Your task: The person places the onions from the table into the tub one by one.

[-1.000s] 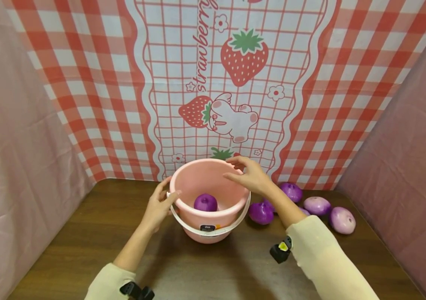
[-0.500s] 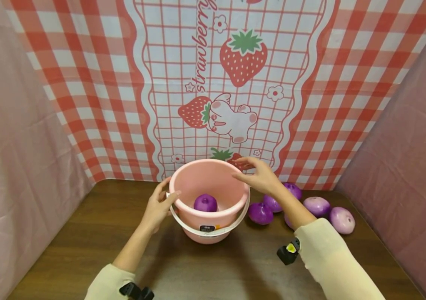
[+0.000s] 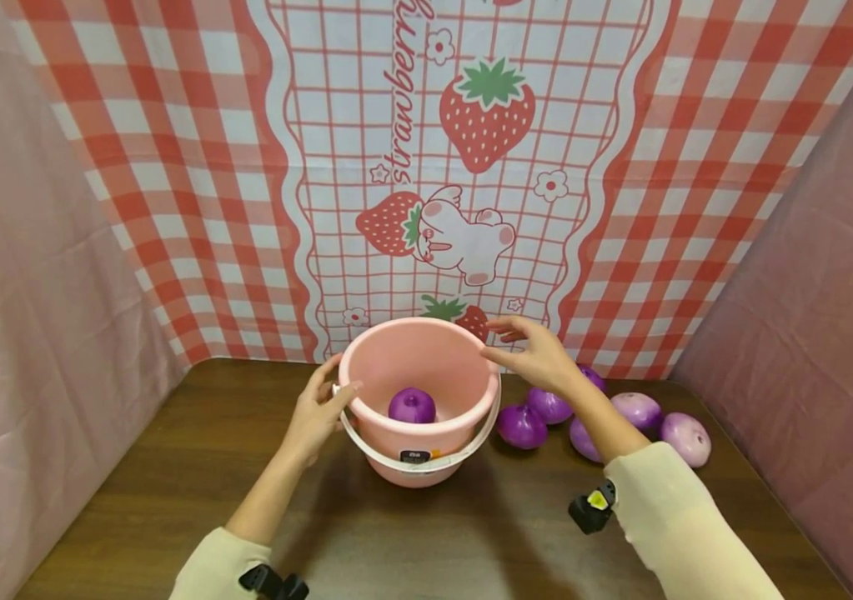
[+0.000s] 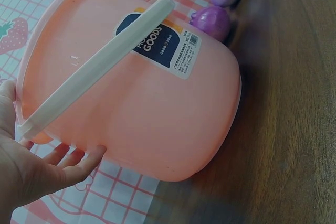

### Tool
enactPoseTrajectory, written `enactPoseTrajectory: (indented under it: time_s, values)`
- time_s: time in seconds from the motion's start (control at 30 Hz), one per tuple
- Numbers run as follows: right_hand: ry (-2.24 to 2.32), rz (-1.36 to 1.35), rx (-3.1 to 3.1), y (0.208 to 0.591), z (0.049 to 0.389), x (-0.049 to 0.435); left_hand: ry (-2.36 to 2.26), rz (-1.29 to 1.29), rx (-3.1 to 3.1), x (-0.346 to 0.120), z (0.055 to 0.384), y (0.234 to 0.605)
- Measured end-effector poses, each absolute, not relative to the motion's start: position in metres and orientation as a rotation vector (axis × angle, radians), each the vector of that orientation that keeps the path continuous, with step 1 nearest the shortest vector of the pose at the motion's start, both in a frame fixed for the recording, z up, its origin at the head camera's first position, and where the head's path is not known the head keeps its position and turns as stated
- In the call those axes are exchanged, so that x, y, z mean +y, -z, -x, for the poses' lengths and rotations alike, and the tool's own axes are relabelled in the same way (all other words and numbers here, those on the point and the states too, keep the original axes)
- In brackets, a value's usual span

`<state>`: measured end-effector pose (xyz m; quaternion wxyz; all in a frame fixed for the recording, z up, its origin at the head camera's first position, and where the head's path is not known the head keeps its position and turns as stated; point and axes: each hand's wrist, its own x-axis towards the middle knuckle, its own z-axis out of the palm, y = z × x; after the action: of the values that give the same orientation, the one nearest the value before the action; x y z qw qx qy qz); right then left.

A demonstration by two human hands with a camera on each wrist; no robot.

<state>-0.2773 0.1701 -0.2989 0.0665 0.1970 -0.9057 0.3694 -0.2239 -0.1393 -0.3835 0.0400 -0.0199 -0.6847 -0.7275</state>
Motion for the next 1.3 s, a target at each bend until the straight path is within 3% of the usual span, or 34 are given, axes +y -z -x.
enactPoseTrajectory:
  time_s: [1.3]
  values:
    - [-1.094,-0.431,-2.771,0.322,0.27,0.231,2.235,0.065,-2.094,-0.139,0.224,0.383]
